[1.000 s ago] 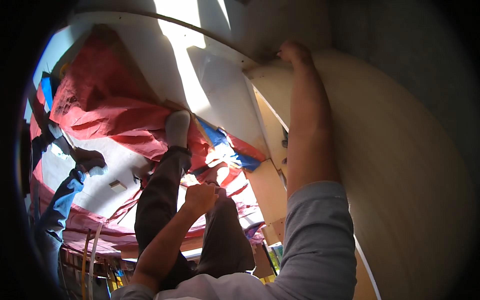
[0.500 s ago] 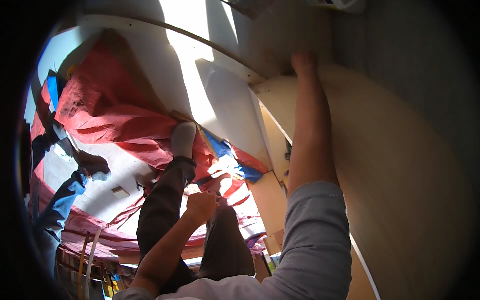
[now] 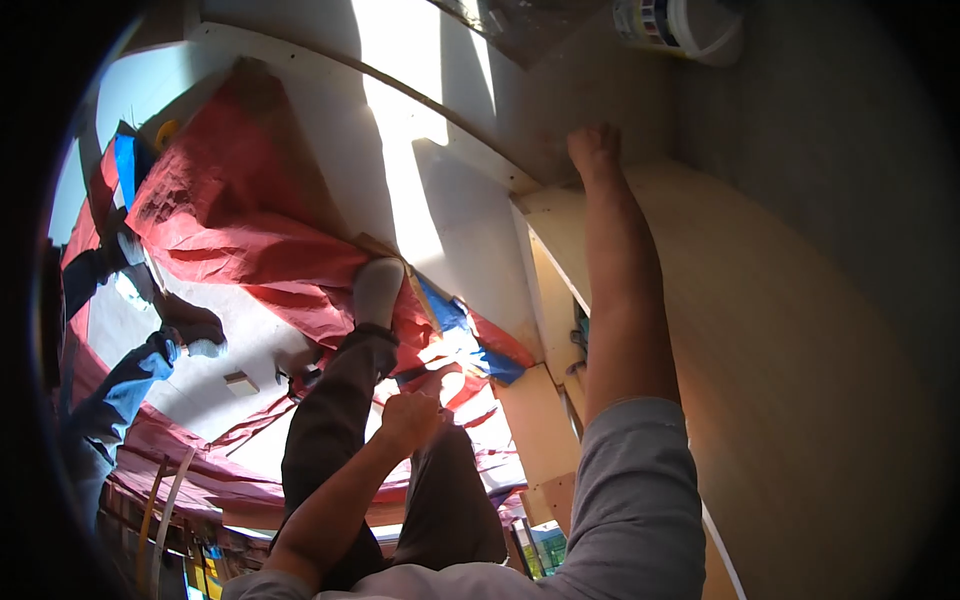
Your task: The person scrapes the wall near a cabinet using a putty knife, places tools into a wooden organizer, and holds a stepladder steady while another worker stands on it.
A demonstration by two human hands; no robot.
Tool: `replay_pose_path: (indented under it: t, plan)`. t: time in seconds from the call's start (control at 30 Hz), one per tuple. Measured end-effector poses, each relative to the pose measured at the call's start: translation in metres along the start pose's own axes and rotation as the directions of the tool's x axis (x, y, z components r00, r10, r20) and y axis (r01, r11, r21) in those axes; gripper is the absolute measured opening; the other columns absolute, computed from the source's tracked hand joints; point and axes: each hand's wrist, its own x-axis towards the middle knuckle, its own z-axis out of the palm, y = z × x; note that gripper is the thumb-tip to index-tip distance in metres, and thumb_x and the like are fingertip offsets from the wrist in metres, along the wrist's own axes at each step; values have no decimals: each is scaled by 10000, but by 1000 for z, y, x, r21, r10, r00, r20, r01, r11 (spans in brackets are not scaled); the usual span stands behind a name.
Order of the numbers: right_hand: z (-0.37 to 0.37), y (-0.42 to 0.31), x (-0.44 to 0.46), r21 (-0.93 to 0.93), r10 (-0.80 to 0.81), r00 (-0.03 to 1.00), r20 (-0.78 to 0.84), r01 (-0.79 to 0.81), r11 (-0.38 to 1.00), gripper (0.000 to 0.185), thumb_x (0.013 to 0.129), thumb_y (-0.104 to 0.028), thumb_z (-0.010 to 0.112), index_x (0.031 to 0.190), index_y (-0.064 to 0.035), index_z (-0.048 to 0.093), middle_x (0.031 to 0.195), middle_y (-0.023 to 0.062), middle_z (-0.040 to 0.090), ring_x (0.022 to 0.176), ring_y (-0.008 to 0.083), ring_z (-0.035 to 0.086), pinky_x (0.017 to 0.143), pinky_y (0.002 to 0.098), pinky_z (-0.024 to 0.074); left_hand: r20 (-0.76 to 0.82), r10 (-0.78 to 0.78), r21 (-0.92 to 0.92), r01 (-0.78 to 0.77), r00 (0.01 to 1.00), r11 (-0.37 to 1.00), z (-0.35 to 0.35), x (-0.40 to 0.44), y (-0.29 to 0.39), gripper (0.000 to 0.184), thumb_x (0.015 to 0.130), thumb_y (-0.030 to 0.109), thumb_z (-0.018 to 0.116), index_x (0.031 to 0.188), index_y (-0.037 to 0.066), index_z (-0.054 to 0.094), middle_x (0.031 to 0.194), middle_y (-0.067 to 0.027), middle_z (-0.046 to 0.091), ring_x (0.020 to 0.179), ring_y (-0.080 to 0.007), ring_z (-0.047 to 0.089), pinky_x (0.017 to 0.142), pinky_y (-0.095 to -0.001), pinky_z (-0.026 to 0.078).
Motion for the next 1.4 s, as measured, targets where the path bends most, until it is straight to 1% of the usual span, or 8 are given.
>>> replay_pose_path:
  t: [0.07,0.17,0.27,0.33,0.43,1.1,1.27,1.4]
  plan:
    - [-40,-4,34,161,-58,958,281,13,987,208,828,-228,645,1019,-157,689,951,134,678,922,294,649,815,417,517,18,25,51,-26,1000,998,5,-4,2,98,776,153,596,780,108,683,771,-89,689,748,-207,684,645,-311,522]
    - [-78,1,76,289,37,973,-229,31,957,206,832,-264,643,989,-139,688,917,120,684,879,300,659,754,410,532,136,8,-1,-8,991,1000,-3,-1,6,257,832,294,572,895,64,670,847,-126,680,793,-254,680,680,-364,530]
    - [-73,7,60,126,14,963,269,-50,991,199,859,-231,595,1002,-140,699,928,110,691,899,298,664,758,418,536,218,4,-23,1,976,1000,-2,0,5,349,863,363,556,970,50,668,920,-143,675,837,-279,678,704,-394,539]
    - [-63,-7,14,36,-4,930,368,-10,999,204,871,-170,549,981,-130,715,953,108,693,930,297,665,766,424,543,205,-5,-46,14,979,999,-7,3,9,339,863,357,555,973,59,672,914,-134,678,823,-279,680,705,-394,540]
    - [-18,-39,-13,9,10,989,144,-11,1000,217,878,-152,520,947,-132,725,951,101,696,939,295,665,772,432,549,132,5,67,-14,991,998,16,6,4,310,858,342,559,964,74,673,880,-116,682,775,-260,687,660,-376,545]
    - [-55,-11,8,414,120,902,414,-304,858,208,852,-224,592,1002,-152,717,1037,90,684,1024,270,638,841,415,515,76,24,11,-25,997,1000,17,0,8,339,853,357,571,956,52,675,815,-122,685,806,-263,687,662,-395,544]
    - [-36,-23,-27,109,54,887,458,-116,987,282,866,-342,614,1030,-127,694,1026,114,673,963,297,648,820,388,525,82,28,-29,-25,996,999,7,1,10,341,854,362,577,948,50,676,800,-124,682,790,-269,687,657,-400,544]
    - [-76,-63,22,300,4,909,417,-142,943,345,873,-387,606,1079,-116,662,1006,144,675,954,305,650,787,395,533,107,-8,35,4,994,999,7,-3,9,322,854,351,582,906,47,674,781,-120,681,756,-271,688,639,-390,540]
